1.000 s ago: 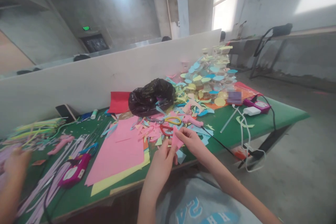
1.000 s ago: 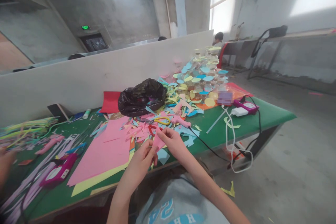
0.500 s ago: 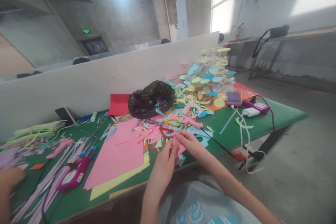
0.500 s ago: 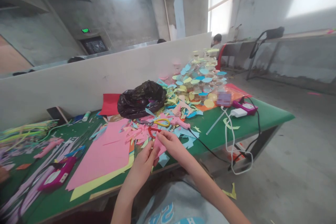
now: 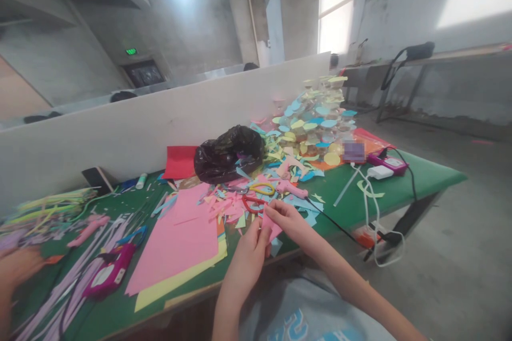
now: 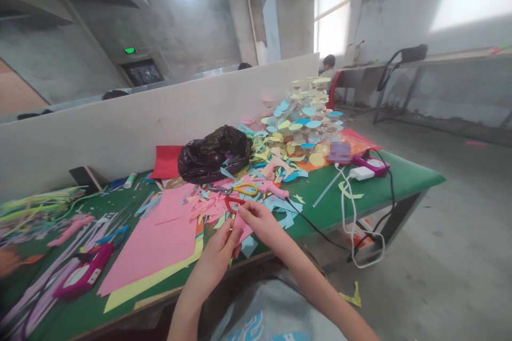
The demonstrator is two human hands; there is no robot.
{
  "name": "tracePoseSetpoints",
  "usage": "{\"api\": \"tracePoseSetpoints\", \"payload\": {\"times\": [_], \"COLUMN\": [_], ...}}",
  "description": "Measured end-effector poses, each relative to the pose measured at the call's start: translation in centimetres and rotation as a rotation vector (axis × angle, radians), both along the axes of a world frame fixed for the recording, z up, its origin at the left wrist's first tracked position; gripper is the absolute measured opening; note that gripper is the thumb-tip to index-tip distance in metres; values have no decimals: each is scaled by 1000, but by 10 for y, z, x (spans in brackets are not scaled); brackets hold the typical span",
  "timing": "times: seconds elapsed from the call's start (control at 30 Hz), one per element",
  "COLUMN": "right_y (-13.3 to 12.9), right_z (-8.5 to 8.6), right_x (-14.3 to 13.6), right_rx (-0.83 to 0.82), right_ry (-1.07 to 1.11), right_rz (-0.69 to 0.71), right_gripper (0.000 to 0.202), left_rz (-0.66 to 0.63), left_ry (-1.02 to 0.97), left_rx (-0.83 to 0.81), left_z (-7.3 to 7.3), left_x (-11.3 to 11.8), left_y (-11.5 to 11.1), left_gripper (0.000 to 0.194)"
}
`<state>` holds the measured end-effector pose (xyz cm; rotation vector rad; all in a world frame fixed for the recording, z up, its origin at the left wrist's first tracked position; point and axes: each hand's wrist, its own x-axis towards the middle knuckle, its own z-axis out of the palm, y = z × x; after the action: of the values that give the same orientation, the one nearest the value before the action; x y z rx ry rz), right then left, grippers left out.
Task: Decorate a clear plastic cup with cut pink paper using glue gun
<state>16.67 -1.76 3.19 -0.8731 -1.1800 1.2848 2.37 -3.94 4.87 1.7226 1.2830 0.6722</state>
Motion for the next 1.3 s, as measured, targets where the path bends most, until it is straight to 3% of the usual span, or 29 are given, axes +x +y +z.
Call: {"api": "tracePoseSetpoints", "payload": {"times": [0.27, 0.5, 1.3], "right_y": [13, 6, 7], "right_z": [-9, -8, -10], "right_x": [1, 3, 0], "right_rx": [42, 65, 68], "right_ry": [-1, -67, -66], "right_rz": [8, 141, 120], "right_gripper": [53, 52, 52], "left_rz": [56, 129, 184], "left_ry": [1, -89, -92], "left_rx": [61, 105, 129], "left_z": [2, 4, 2], "left_x": [-4, -9, -9], "left_y": [2, 4, 7], "left_gripper": [29, 29, 30]}}
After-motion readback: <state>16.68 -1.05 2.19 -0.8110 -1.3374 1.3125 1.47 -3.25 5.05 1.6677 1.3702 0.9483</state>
